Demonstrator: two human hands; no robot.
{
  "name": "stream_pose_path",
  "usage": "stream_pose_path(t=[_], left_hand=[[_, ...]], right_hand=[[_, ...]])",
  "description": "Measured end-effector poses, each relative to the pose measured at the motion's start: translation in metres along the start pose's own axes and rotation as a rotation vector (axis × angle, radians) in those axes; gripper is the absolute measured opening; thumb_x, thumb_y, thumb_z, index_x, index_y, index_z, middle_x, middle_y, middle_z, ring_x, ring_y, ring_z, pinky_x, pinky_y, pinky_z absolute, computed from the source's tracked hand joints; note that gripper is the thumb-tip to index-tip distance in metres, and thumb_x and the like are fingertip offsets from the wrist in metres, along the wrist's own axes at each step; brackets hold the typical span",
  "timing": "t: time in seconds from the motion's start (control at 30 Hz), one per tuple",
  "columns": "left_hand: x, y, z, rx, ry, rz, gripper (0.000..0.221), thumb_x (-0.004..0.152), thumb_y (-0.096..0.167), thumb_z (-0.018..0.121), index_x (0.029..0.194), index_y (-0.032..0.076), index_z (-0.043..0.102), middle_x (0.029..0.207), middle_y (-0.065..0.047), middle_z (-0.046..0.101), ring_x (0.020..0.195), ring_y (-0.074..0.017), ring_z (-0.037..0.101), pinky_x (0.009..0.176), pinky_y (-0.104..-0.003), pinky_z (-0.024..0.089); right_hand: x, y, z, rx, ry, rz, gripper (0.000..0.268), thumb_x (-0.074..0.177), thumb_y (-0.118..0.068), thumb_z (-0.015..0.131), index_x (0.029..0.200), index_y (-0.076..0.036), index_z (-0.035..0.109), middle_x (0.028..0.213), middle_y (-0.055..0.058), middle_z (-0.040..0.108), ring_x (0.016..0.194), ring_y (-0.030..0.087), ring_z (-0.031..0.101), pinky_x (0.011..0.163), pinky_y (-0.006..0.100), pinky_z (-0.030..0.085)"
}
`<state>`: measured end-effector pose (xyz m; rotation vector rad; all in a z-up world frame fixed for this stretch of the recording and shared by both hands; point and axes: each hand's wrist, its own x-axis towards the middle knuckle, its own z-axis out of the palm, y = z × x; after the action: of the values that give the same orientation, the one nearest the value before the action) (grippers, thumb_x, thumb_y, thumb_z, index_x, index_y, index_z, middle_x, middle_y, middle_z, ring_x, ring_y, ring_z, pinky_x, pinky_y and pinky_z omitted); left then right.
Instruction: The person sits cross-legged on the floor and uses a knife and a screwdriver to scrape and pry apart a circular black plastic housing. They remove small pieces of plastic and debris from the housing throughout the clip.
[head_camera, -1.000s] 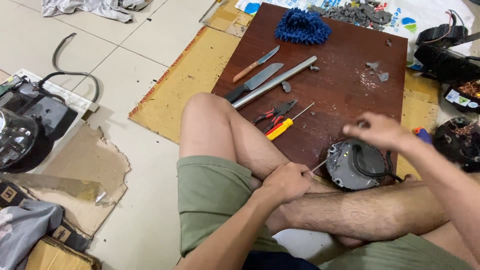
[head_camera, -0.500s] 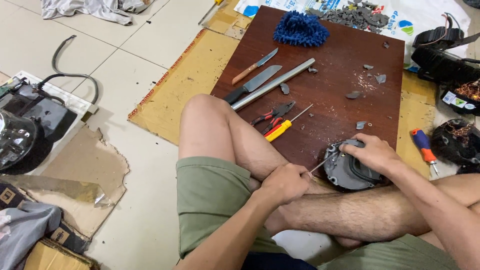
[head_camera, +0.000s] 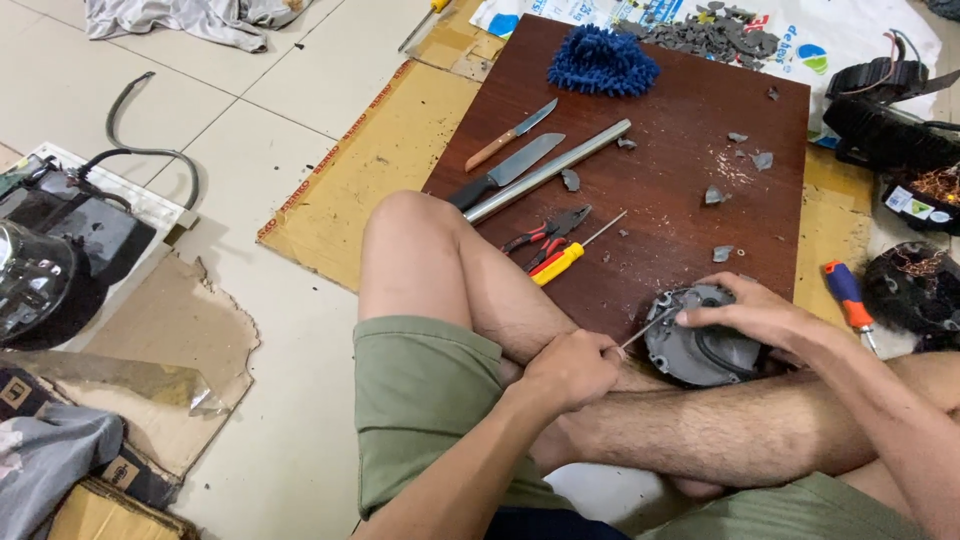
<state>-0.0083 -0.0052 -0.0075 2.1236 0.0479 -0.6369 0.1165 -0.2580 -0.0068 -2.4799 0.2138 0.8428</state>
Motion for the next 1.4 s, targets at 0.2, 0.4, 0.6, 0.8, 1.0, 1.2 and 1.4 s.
stream_pose_path(t=[0.2,0.4,0.6,0.8,1.0,1.2,1.4], left_hand=[[-0.003,0.004,-0.003,-0.009,-0.019,-0.031,0.041,0.094,0.028,0.045,0.116,0.014,0.077,0.1,-0.012,0.078,0.079,-0.0316,0.07,0.08,-0.043,0.058],[0.001,0.001,-0.001,0.022,-0.006,0.008,0.042,0.098,0.032,0.045,0.12,0.012,0.075,0.114,-0.013,0.078,0.099,-0.0377,0.071,0.093,-0.047,0.055],[-0.022,0.017,-0.014,-0.054,-0.046,-0.02,0.038,0.097,0.03,0.045,0.12,0.01,0.068,0.094,-0.013,0.075,0.067,-0.028,0.065,0.068,-0.043,0.054],[-0.026,0.011,-0.023,0.087,-0.172,0.011,0.071,0.091,0.023,0.049,0.161,0.023,0.047,0.151,-0.02,0.059,0.142,-0.0417,0.053,0.12,-0.056,0.041],[-0.015,0.013,-0.029,0.356,0.033,0.191,0.041,0.096,0.027,0.046,0.125,0.021,0.075,0.106,-0.025,0.077,0.108,-0.0454,0.073,0.094,-0.057,0.058],[-0.008,0.021,-0.025,0.734,0.096,0.452,0.034,0.094,0.01,0.045,0.093,0.006,0.079,0.089,-0.01,0.076,0.084,-0.0393,0.077,0.07,-0.053,0.064],[0.006,0.054,-0.035,0.583,-0.108,-0.008,0.048,0.096,0.024,0.041,0.127,0.02,0.077,0.114,-0.012,0.08,0.116,-0.037,0.074,0.101,-0.049,0.059]], right_hand=[[0.002,0.003,0.007,-0.13,0.046,0.003,0.089,0.084,-0.033,0.076,0.156,-0.005,0.033,0.131,0.027,0.065,0.112,0.041,0.075,0.095,0.051,0.062],[-0.023,-0.013,0.018,-0.059,0.256,0.025,0.074,0.093,-0.029,0.072,0.156,-0.008,0.039,0.135,0.026,0.065,0.114,0.043,0.074,0.101,0.059,0.06],[-0.017,-0.016,0.012,-0.064,0.282,0.063,0.081,0.094,-0.031,0.069,0.164,-0.01,0.033,0.147,0.022,0.059,0.124,0.04,0.068,0.107,0.054,0.056],[0.034,0.035,0.029,-0.014,0.448,0.028,0.076,0.076,-0.054,0.076,0.146,-0.026,0.062,0.139,0.019,0.069,0.135,0.038,0.062,0.112,0.052,0.049],[0.016,0.025,0.029,0.009,0.436,0.032,0.075,0.075,-0.054,0.075,0.144,-0.03,0.06,0.14,0.014,0.065,0.135,0.036,0.06,0.113,0.052,0.048],[0.012,0.022,0.028,0.042,0.446,0.009,0.077,0.075,-0.054,0.075,0.145,-0.026,0.059,0.137,0.016,0.063,0.135,0.036,0.06,0.111,0.051,0.048],[0.013,0.02,0.026,0.005,0.419,0.007,0.077,0.079,-0.055,0.073,0.147,-0.026,0.056,0.138,0.016,0.061,0.135,0.038,0.059,0.11,0.052,0.048]])
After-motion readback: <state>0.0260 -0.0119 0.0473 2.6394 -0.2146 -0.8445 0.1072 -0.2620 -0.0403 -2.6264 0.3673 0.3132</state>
